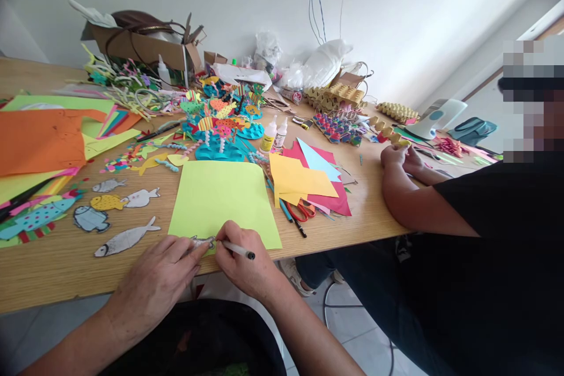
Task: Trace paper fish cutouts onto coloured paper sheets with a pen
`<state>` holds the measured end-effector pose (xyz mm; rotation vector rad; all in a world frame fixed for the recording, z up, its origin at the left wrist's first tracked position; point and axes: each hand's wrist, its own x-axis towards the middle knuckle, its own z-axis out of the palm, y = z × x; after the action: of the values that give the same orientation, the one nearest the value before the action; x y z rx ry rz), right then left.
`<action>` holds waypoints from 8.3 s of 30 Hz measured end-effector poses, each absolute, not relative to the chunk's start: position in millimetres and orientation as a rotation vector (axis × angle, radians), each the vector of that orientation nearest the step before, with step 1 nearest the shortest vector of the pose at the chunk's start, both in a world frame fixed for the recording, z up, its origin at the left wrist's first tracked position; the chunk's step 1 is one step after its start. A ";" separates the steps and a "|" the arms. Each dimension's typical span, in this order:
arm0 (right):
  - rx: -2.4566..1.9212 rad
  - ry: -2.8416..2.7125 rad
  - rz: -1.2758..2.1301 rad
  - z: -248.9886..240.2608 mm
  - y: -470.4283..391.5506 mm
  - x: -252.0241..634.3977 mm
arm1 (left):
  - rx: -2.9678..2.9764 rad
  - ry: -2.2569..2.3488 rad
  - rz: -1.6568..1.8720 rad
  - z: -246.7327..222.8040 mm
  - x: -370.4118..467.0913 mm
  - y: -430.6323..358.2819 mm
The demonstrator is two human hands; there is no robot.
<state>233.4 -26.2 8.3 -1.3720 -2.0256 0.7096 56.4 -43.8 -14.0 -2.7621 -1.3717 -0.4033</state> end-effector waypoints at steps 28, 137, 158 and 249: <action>-1.334 -1.941 0.699 5.1 -24.5 232.1 | -2.754 -1.366 -0.455 -13.5 56.0 -45.8; -1.310 -1.941 0.920 10.1 -32.4 235.0 | -2.711 -1.240 -0.708 -24.5 48.9 -46.6; -1.360 -1.938 0.800 10.8 -24.0 228.7 | -2.709 -1.243 -0.643 -24.0 48.3 -45.9; -1.305 -1.955 0.822 7.8 -31.9 220.2 | -3.017 -1.295 -0.961 -18.7 34.1 -26.2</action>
<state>220.2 -31.9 7.8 -1.3055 -1.9546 0.8218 34.1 -26.2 -18.7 -3.0171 -1.2948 -0.9610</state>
